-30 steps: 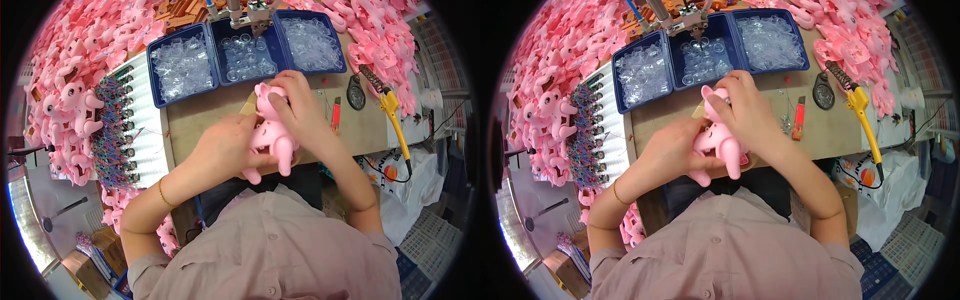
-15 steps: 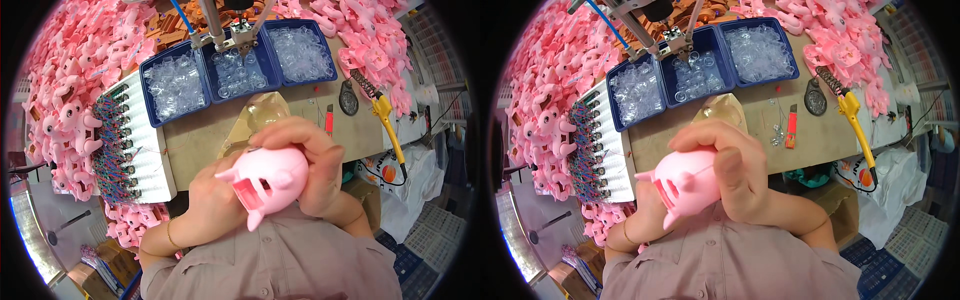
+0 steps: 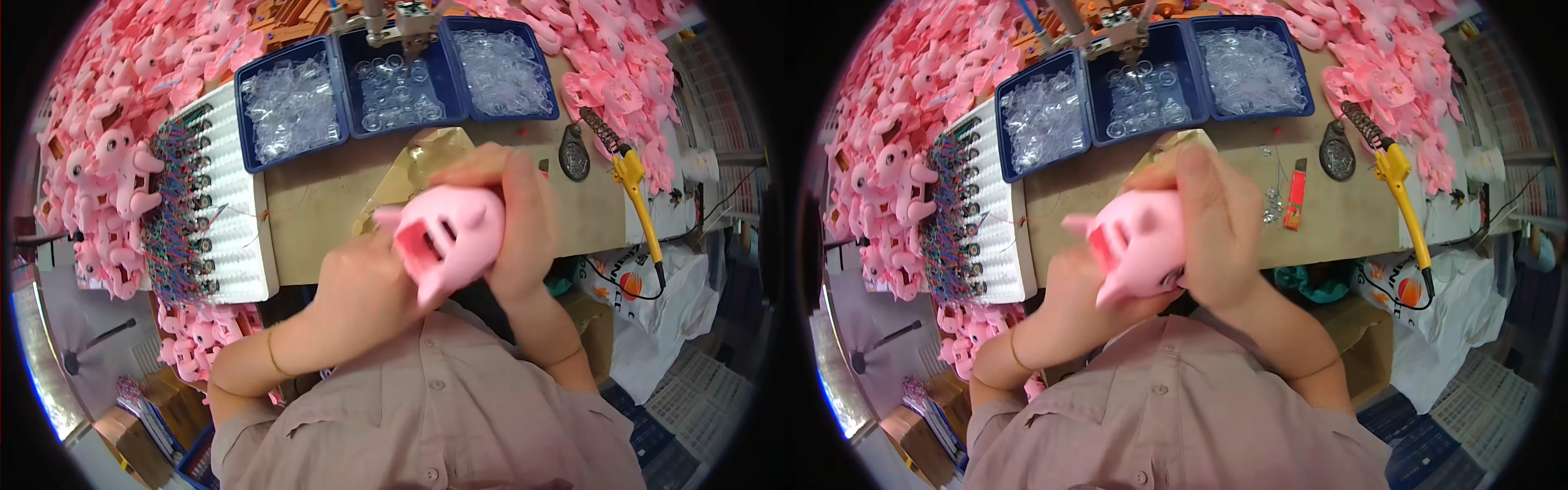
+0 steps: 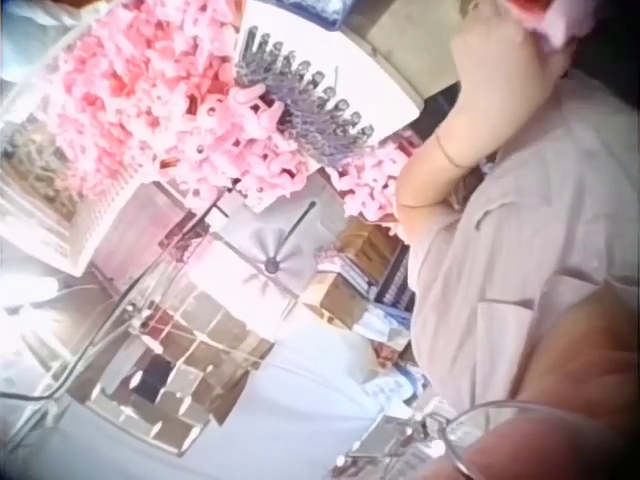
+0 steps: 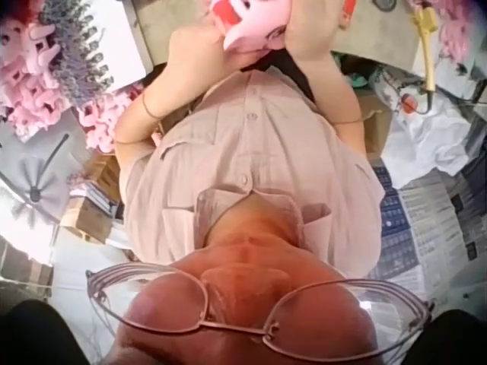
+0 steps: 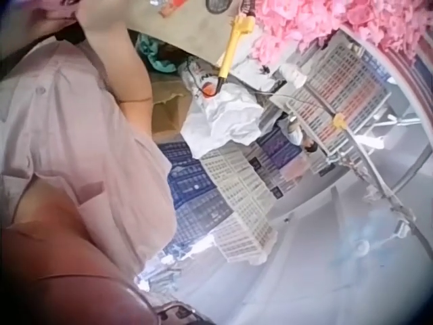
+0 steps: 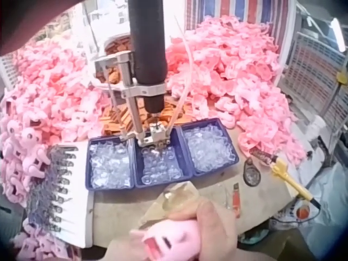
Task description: Assembling electronic toy unicorns by installing gears and wiring, then snapping body halves together.
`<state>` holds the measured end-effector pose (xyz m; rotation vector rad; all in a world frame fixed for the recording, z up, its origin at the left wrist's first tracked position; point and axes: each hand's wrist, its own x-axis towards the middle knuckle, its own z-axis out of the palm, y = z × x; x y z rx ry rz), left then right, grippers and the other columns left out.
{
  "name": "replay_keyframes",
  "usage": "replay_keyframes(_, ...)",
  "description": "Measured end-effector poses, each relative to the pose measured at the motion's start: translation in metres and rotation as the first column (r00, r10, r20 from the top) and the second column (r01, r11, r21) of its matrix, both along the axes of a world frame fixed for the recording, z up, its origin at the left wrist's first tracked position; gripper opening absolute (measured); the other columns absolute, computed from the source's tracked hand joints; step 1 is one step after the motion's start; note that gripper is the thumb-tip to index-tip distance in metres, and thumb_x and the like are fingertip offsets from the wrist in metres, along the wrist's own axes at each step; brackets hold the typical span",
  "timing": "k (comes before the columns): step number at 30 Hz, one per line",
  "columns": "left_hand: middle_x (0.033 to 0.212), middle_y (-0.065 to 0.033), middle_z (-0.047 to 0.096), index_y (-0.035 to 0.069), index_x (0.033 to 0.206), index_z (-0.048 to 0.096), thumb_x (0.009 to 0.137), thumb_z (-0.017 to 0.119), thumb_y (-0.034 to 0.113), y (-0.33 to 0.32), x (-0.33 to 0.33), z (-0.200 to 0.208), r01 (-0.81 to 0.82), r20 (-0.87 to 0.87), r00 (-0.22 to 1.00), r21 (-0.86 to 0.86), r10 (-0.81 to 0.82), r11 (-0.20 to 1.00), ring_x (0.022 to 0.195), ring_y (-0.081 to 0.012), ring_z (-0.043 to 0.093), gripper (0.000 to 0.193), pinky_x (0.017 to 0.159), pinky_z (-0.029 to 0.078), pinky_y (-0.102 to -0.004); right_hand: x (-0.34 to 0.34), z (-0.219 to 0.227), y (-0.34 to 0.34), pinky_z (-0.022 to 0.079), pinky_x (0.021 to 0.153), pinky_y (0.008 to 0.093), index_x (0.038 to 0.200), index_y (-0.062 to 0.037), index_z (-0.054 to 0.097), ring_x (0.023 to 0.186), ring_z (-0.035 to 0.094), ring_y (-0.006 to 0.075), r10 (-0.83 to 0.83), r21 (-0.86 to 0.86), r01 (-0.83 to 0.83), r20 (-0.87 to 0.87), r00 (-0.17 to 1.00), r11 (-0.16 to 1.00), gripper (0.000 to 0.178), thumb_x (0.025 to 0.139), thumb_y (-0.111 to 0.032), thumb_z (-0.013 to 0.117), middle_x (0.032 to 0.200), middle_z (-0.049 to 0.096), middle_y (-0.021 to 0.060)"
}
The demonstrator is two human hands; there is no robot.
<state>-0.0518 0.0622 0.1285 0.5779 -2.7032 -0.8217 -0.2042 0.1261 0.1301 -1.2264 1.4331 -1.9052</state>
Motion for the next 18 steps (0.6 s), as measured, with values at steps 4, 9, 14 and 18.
replay_keyframes(4,0.076,-0.0116,0.062,0.007,0.088,0.06,0.07,0.073,0.042,-0.021,-0.001,0.017,0.143,0.058,0.987,0.124,-0.151,0.982,0.064,-0.0285,0.063,0.041,0.054,0.05,-0.0396,-0.016,0.007,0.01,0.048,0.084,0.0312,0.113,0.0009,0.057,0.096,0.06,0.0202,0.267,0.3,-0.222,-0.115,0.957,0.928,0.054,0.073,-0.031,0.075,0.103,0.061,0.0122)
replay_keyframes(9,0.109,-0.0218,0.061,0.001,0.126,0.049,0.066,0.078,0.042,-0.046,0.025,0.021,0.134,-0.106,0.99,0.585,-0.089,0.8,0.098,-0.0325,0.062,0.078,0.083,0.05,-0.037,-0.03,0.006,0.023,0.05,0.088,0.0354,0.123,0.0049,0.049,0.104,0.06,0.023,0.093,0.364,-0.165,0.209,0.974,0.917,0.096,0.063,-0.065,0.074,0.117,0.057,0.0163)
replay_keyframes(14,0.116,-0.0175,0.056,0.001,0.129,0.043,0.051,0.089,0.036,-0.001,0.042,-0.009,0.002,-0.407,0.862,0.599,0.303,0.801,0.103,-0.0318,0.059,0.098,0.085,0.049,-0.0366,-0.02,-0.02,0.024,0.052,0.085,0.038,0.135,0.0001,0.034,0.103,0.06,0.0302,0.0,0.109,-0.037,0.319,0.948,0.993,0.106,0.063,-0.069,0.071,0.125,0.05,0.0204)
replay_keyframes(18,0.108,-0.0173,0.058,0.0,0.123,0.048,0.052,0.087,0.029,0.0,0.04,-0.005,-0.054,-0.488,0.815,0.471,0.311,0.88,0.095,-0.0293,0.062,0.086,0.079,0.051,-0.0358,-0.02,-0.026,0.025,0.054,0.085,0.0407,0.132,-0.0028,0.029,0.102,0.061,0.0303,0.184,0.032,-0.207,0.341,0.922,0.978,0.109,0.057,-0.067,0.076,0.121,0.053,0.0204)
